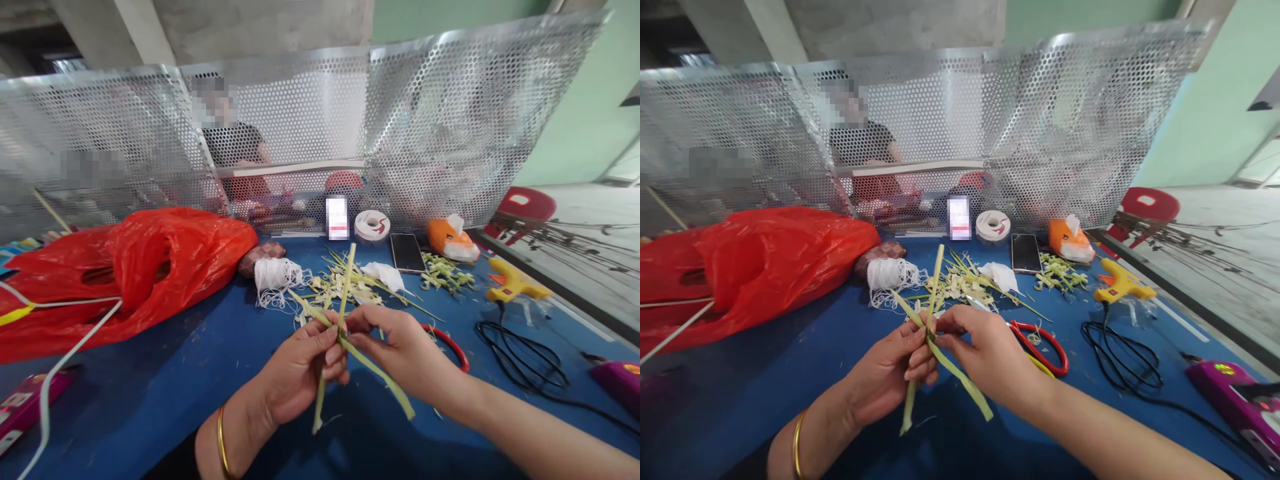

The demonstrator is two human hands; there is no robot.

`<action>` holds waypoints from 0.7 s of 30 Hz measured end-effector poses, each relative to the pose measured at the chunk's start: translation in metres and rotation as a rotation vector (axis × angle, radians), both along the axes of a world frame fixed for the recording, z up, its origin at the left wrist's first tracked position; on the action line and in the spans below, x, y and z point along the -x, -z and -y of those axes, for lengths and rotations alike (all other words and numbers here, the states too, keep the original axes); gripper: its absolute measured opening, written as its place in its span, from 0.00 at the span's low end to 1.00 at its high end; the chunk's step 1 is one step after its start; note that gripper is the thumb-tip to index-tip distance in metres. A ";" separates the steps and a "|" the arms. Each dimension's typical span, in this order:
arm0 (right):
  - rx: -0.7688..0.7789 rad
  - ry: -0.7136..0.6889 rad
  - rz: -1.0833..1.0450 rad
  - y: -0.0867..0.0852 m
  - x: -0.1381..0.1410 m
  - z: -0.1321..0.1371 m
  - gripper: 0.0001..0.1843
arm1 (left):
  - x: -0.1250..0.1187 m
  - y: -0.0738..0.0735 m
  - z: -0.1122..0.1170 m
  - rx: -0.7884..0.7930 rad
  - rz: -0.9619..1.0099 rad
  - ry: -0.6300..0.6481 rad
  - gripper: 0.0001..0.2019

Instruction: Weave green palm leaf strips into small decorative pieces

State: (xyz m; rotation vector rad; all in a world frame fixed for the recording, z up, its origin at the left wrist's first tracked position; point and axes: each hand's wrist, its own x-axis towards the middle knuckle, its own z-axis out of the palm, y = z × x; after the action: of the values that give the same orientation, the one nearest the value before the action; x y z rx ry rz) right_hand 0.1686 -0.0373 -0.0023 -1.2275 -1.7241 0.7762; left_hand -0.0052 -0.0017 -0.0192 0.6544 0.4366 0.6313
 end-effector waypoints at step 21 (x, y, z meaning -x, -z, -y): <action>-0.736 0.051 0.801 0.011 -0.003 -0.002 0.16 | -0.007 -0.001 -0.002 0.056 -0.163 -0.228 0.15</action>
State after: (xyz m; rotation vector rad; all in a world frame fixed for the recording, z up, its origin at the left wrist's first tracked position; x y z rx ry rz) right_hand 0.1714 -0.0350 -0.0129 -1.0854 -2.2785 -0.4646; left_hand 0.0020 -0.0001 -0.0183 0.6093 0.6851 0.7815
